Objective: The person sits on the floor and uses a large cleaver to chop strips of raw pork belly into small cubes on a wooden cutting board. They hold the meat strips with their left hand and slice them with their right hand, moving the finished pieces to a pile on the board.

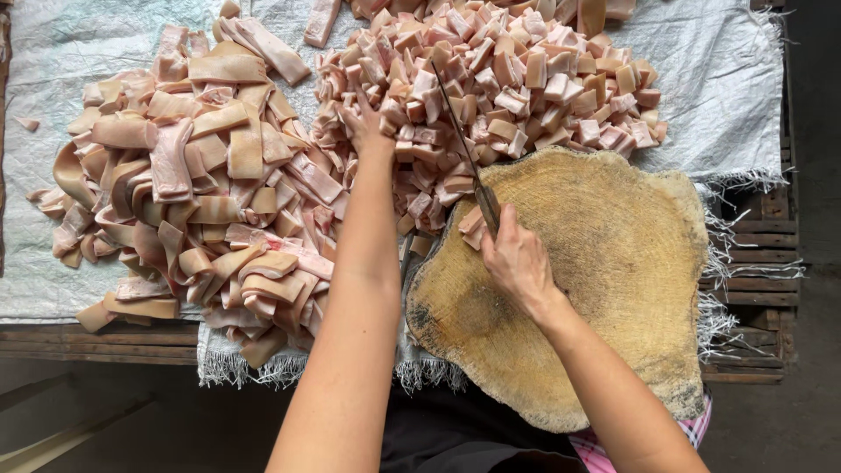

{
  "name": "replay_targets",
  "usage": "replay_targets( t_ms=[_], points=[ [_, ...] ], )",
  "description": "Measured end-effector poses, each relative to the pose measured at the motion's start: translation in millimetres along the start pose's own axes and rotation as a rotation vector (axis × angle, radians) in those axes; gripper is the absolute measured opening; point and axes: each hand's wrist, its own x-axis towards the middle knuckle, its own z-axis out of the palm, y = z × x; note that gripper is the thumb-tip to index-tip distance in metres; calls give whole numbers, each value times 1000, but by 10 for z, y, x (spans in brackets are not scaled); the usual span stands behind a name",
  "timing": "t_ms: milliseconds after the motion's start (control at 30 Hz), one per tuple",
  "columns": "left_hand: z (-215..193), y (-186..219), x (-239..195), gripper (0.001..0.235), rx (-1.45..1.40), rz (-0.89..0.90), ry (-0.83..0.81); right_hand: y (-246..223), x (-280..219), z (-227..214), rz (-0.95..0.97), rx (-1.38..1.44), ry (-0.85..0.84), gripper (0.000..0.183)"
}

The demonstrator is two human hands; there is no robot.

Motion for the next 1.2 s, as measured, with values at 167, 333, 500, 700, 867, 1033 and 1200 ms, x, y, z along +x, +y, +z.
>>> replay_targets(
  t_ms=[167, 333, 500, 700, 867, 1033, 1200],
  points=[
    [-975, 53, -268, 66, -244, -94, -232, 31, -392, -418, 69, 262, 62, 35],
    [-1135, 477, -1389, 50, -401, 200, 247, 232, -962, -637, 206, 216, 150, 42],
    [-297, 1180, -2992, 81, -454, 844, 462, 522, -1343, -552, 390, 210, 175, 48],
    [-43, 979, -2107, 50, -32, 558, 632, 626, -1383, -321, 450, 205, 145, 54],
    [-466, 471, -1325, 58, -129, 362, 207, 621, -1353, -420, 531, 244, 138, 53],
    [-306, 384, -973, 57, -136, 264, 282, 607, -1314, -441, 592, 230, 133, 55],
    [-531, 305, -536, 62, -255, 252, 120, 600, -1320, -354, 587, 175, 173, 67]
  ],
)
